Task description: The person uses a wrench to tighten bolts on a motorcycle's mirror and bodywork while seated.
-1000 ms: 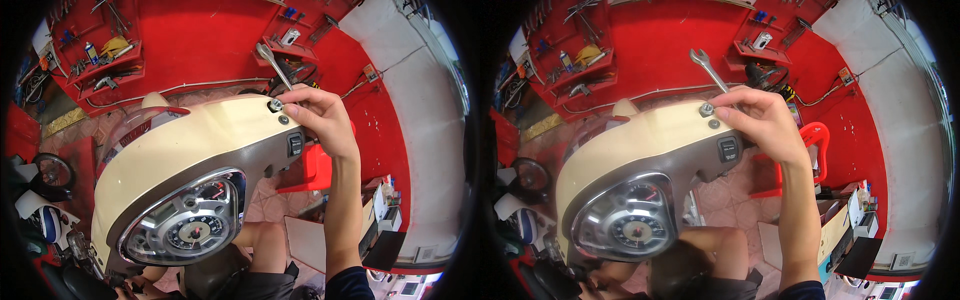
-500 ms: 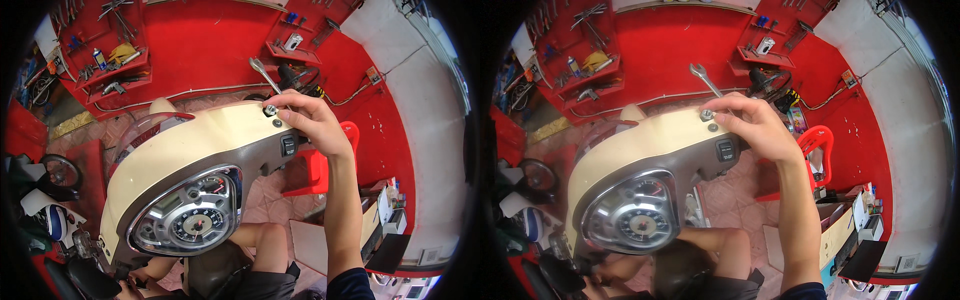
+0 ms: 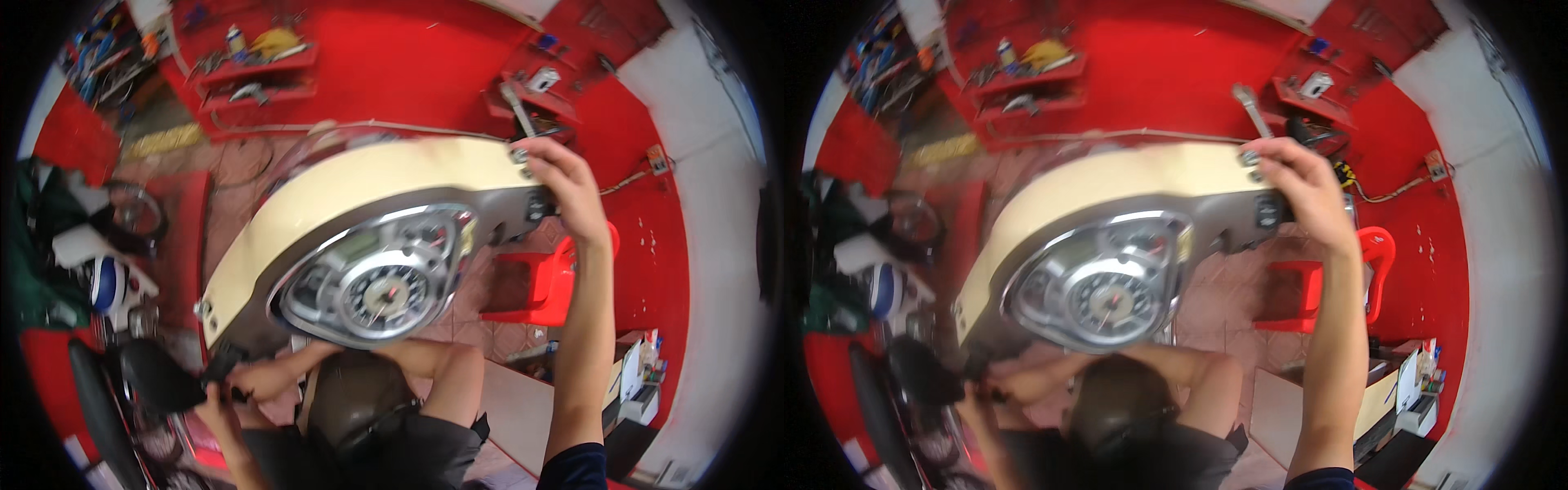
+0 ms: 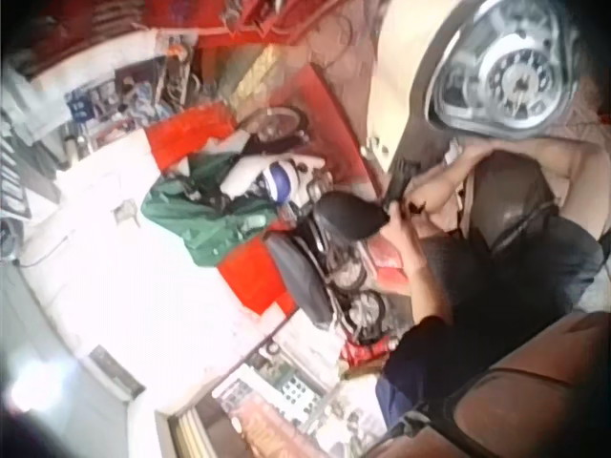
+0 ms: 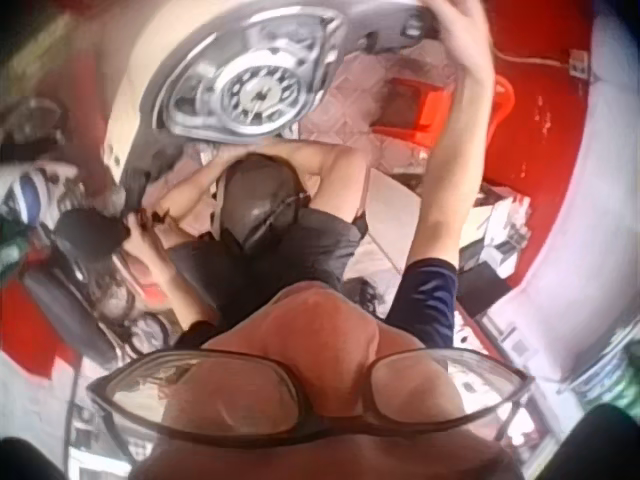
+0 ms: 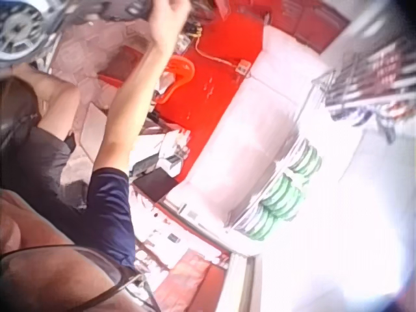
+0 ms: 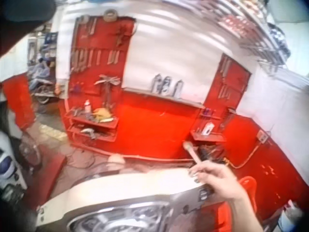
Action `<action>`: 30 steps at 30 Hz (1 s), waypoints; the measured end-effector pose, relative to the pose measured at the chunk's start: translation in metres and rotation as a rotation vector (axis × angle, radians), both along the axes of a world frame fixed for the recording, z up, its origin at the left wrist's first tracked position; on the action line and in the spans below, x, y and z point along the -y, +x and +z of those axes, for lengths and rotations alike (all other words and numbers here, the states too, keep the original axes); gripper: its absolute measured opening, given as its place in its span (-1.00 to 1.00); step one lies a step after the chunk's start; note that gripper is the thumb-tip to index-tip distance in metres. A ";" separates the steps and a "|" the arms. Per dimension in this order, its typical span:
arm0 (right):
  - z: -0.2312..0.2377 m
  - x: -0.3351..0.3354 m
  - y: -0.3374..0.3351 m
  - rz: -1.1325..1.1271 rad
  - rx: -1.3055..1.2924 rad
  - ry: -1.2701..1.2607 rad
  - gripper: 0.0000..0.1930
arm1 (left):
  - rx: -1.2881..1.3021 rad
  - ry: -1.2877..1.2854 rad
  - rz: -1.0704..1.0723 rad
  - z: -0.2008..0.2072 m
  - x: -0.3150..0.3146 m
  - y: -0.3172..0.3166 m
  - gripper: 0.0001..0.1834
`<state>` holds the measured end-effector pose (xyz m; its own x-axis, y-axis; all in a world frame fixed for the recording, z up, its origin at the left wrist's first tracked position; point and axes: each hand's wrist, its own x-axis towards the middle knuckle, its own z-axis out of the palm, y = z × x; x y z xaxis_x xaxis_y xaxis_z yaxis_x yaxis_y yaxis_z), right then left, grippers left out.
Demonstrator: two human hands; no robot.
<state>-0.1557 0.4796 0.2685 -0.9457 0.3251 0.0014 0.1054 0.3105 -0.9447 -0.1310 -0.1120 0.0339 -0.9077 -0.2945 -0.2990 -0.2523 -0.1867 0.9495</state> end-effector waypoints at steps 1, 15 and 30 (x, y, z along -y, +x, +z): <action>-0.003 0.005 -0.007 -0.025 -0.005 0.098 -0.75 | 0.009 0.027 -0.001 -0.004 0.010 0.006 -0.61; -0.024 -0.028 -0.014 -0.196 -0.015 0.161 -0.66 | -0.122 0.203 0.029 0.048 -0.049 -0.010 -0.50; -0.023 -0.013 -0.017 -0.320 -0.089 0.270 -0.75 | -0.107 0.458 -0.102 0.001 -0.051 -0.014 -0.11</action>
<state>-0.1726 0.4926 0.2459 -0.7896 0.5786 0.2043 0.1580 0.5133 -0.8435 -0.1450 -0.0615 0.0350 -0.9577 -0.0624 -0.2809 -0.1965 -0.5715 0.7968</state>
